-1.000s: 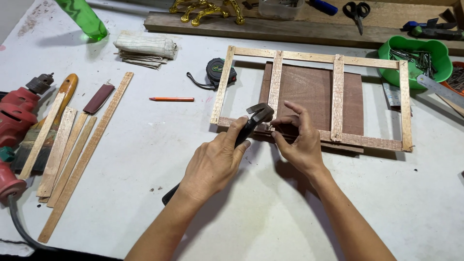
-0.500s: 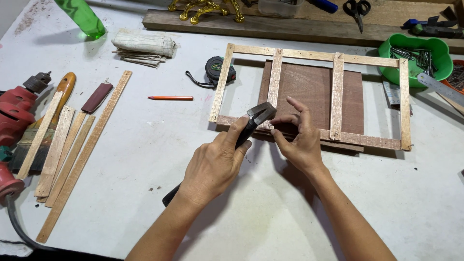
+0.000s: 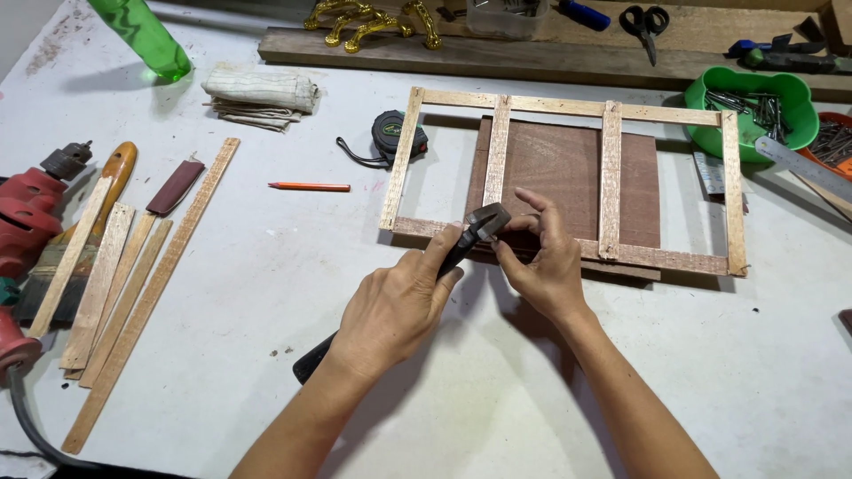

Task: Assembling and measuring components of a wooden frame structure using a ruler, pencil, and hammer.

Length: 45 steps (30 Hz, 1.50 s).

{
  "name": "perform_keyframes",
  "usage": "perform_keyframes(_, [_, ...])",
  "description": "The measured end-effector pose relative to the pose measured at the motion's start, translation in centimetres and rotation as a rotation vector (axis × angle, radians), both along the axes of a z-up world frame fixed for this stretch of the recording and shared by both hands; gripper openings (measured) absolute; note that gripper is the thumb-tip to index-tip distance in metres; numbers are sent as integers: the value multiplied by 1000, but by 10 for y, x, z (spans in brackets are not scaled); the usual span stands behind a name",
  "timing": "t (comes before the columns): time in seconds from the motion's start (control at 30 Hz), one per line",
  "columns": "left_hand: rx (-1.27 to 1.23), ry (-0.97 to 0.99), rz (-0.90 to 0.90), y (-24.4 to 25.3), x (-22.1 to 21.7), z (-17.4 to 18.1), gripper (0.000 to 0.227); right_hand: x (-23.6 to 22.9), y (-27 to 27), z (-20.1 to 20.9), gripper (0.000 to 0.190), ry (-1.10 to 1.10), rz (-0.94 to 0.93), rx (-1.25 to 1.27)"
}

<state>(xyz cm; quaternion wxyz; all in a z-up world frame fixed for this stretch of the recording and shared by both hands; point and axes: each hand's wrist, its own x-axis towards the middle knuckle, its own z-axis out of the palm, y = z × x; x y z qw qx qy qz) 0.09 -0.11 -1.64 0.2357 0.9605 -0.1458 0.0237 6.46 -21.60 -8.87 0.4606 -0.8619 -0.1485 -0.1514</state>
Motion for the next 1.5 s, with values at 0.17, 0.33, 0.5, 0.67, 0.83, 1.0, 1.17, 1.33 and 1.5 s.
perform_keyframes(0.17, [-11,45,8,-3,0,-5,63,2,-1,-3,64,-10,14,-1])
perform_keyframes(0.33, [13,95,-4,0,2,-6,61,1,1,-2,63,2,4,-3])
perform_keyframes(0.5, [35,58,-4,1,4,-13,65,1,1,1,62,36,4,5])
perform_keyframes(0.67, [-49,-6,-5,3,0,-5,63,-1,2,3,62,35,12,25])
perform_keyframes(0.83, [7,70,-12,4,3,-12,65,0,1,1,61,31,4,25])
perform_keyframes(1.0, [-92,-111,-7,7,-1,-12,67,0,1,0,60,-5,18,10])
perform_keyframes(1.17, [0,106,19,7,4,-13,65,1,2,0,58,31,7,13])
perform_keyframes(1.33, [-88,-20,1,6,0,-17,66,-1,0,-2,57,6,21,9])
perform_keyframes(1.5, [-50,51,-13,8,2,-14,65,-2,4,4,57,15,-18,10])
